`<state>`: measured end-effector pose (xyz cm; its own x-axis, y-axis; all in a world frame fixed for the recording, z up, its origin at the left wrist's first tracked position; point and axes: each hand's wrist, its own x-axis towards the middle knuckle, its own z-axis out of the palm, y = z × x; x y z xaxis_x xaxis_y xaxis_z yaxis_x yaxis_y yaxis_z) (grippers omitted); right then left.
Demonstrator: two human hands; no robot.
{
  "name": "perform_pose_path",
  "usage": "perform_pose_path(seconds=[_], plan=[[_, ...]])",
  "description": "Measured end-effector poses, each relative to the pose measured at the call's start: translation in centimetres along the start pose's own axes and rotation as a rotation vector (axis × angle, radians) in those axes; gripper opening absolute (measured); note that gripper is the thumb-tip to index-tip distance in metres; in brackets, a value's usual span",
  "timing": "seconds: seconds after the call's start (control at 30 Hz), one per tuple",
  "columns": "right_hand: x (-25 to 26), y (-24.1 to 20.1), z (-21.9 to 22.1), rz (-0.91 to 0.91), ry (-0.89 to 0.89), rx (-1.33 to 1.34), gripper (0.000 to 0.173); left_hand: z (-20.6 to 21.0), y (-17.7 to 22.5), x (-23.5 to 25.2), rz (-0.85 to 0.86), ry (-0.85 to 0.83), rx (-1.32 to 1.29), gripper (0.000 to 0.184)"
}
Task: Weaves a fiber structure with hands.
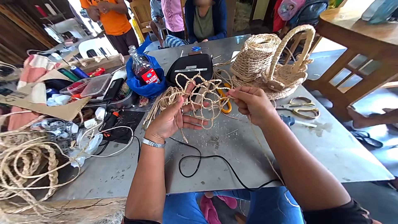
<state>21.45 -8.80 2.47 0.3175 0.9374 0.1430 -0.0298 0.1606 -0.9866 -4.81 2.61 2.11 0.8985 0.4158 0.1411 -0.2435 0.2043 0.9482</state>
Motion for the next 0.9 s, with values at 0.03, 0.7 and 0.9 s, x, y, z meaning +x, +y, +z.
perform_pose_path(seconds=[0.03,0.7,0.9], plan=[[0.0,0.0,0.0,0.008,0.007,0.0,0.02,0.0,0.0,0.0,0.0,-0.002,0.004,0.057],[-0.4,0.1,0.4,-0.031,-0.085,-0.018,0.019,0.1,-0.8,0.6,0.27,0.107,0.037,0.082],[-0.5,0.0,0.2,-0.014,-0.163,-0.03,0.025,0.3,-0.6,0.4,0.12,0.134,0.137,0.055]])
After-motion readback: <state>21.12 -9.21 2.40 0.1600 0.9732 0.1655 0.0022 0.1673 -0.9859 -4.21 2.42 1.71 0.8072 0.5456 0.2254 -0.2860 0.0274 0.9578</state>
